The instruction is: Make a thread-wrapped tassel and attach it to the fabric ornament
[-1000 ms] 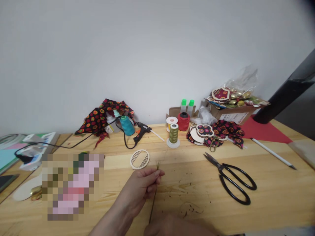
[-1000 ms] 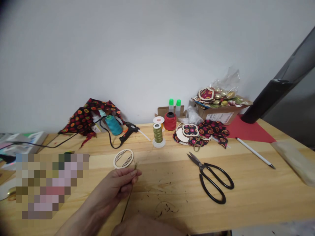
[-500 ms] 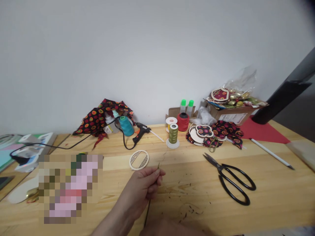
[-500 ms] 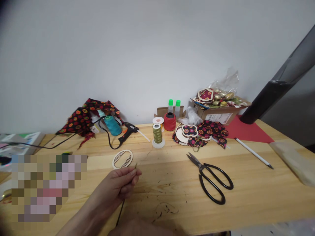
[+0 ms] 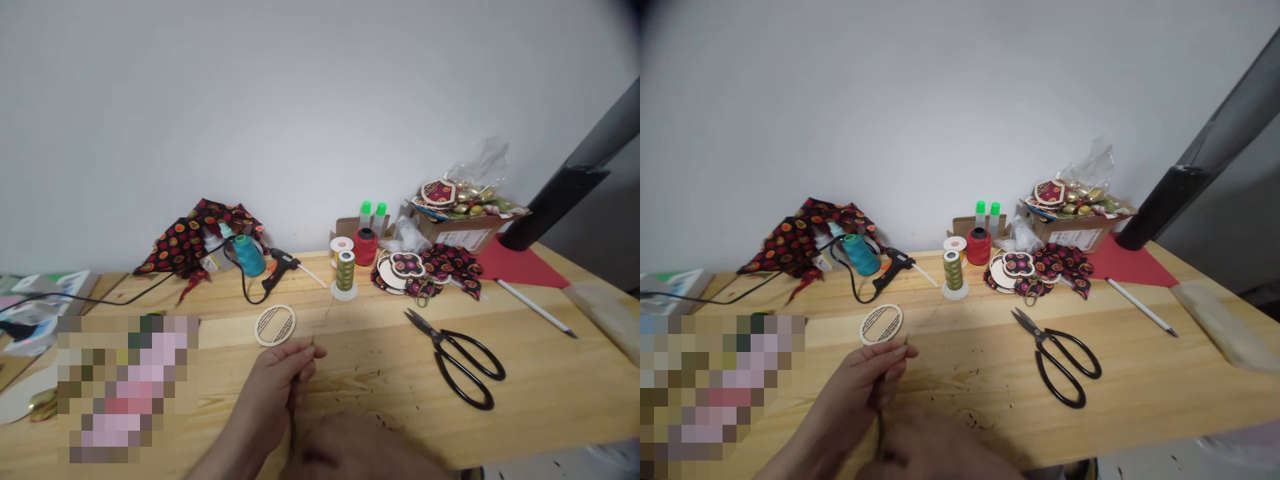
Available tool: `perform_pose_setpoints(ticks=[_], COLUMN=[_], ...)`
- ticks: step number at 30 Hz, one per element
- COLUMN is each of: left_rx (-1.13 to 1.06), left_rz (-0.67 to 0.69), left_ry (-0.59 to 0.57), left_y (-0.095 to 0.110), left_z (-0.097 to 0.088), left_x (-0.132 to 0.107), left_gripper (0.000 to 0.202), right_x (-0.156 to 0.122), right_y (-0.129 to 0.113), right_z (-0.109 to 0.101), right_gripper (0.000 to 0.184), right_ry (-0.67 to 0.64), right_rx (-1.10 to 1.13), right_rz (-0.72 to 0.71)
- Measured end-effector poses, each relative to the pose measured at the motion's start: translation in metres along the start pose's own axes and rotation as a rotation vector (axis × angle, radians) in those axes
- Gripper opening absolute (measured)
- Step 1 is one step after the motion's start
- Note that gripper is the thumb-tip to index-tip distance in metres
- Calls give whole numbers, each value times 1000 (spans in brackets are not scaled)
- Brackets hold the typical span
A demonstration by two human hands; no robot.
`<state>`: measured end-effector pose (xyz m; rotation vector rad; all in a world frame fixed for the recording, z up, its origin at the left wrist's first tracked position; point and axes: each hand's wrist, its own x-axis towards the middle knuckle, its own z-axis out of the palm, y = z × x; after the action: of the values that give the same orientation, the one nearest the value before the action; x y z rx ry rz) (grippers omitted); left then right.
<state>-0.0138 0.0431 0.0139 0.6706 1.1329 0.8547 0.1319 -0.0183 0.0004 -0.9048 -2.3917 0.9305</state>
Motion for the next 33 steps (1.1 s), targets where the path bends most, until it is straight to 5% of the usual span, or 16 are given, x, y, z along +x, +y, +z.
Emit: perform_pose_setpoints(ticks=[4, 7, 13, 21, 25, 28, 33], left_rx=[-42, -48, -49, -23, -4, 13, 36], left_rz=[-35, -55, -77, -63, -58, -46, 4], left_ry=[-4, 5, -10, 33, 41, 45, 43], left_y=[-1, -4, -10, -16, -18, -18, -18], left_z=[0, 2, 5, 3, 2, 3, 5], left_x=[-3, -6, -10, -16, -18, -19, -20], left_gripper=[26, 27, 28, 29, 30, 31, 30], right_x=[-53, -94, -117, -101, -84, -66, -49], right_y=[38, 65, 85, 71, 51, 25, -1], right_z=[-39, -64, -72, -77, -64, -57, -59], right_gripper=[31, 31, 39, 38, 26, 26, 25], right_ry=[400, 509, 359, 404, 466, 287, 153], right_rx=[-505, -782, -772, -576, -101, 312, 264], right_rz=[209, 563, 842, 902, 749, 682, 670])
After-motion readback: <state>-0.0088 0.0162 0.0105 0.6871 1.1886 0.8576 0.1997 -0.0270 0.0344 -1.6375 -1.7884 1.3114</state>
